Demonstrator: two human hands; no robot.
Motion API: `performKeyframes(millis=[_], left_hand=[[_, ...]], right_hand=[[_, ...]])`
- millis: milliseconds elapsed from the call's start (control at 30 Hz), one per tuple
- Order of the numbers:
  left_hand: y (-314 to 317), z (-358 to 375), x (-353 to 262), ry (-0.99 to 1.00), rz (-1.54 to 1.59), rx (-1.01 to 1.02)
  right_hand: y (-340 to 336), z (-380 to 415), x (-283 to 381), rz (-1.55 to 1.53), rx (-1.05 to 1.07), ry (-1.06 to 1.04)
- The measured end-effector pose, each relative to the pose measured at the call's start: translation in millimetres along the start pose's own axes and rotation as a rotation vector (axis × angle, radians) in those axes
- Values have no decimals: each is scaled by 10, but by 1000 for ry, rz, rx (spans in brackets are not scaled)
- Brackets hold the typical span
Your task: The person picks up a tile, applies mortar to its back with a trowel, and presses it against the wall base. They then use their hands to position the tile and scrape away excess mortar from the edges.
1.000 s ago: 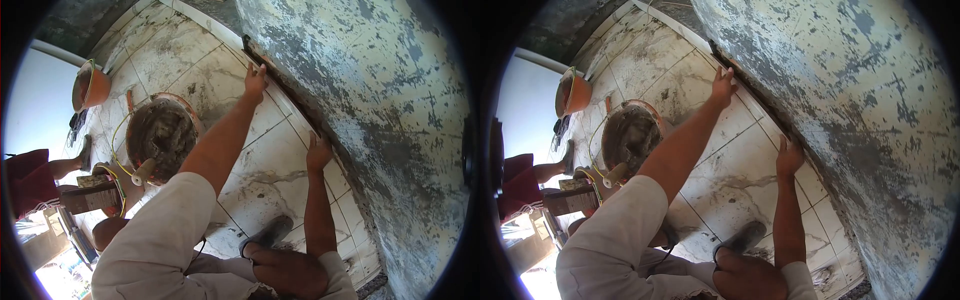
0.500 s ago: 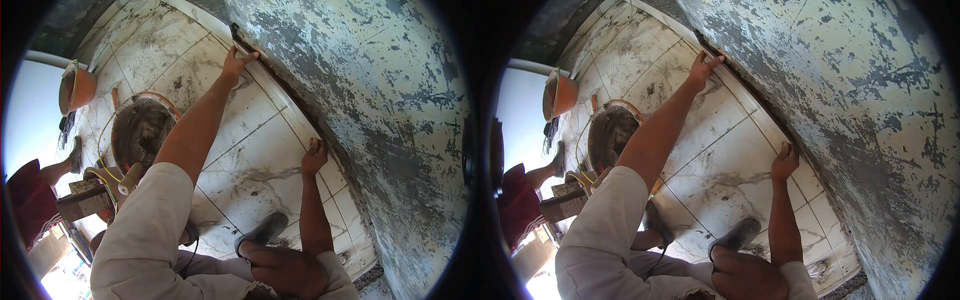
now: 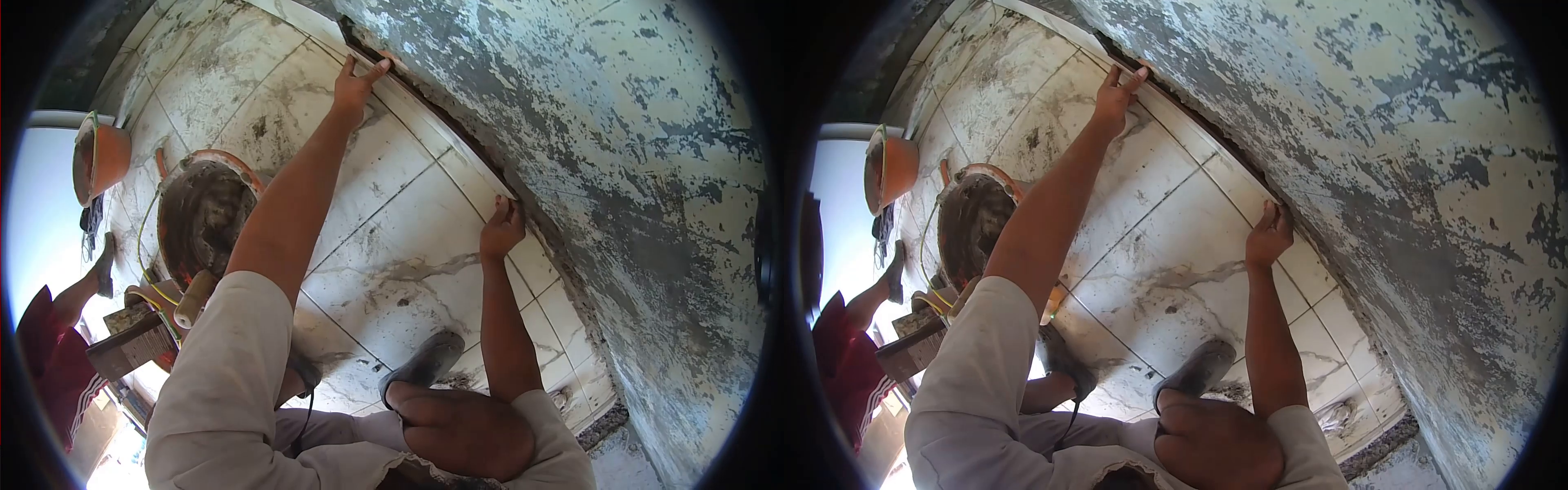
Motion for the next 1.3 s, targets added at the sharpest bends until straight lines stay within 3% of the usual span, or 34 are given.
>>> performKeyframes(millis=[533,600,1033,1200,1300], left_hand=[[32,116,-152,53,-11,-22],[97,157,-158,69,60,57],[30,38,-17,-5,-29,-49],[25,14,51,-37,-15,-53],[6,-3,23,46,-19,-50]], right_hand=[[10,9,90,174,10,-73],[10,7,109,140,19,-58],[26,15,53,38,42,-30],[9,10,24,154,35,-53],[21,16,-31,115,18,-53]])
Point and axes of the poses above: each hand's wrist, its own z-axis away from the middle knuckle, its own y-axis out of the palm, x = y × z, the point moved 7 cm from there along -z, towards the middle knuckle, and after that the axes turned 3 degrees about z, right-handed, at the moved point
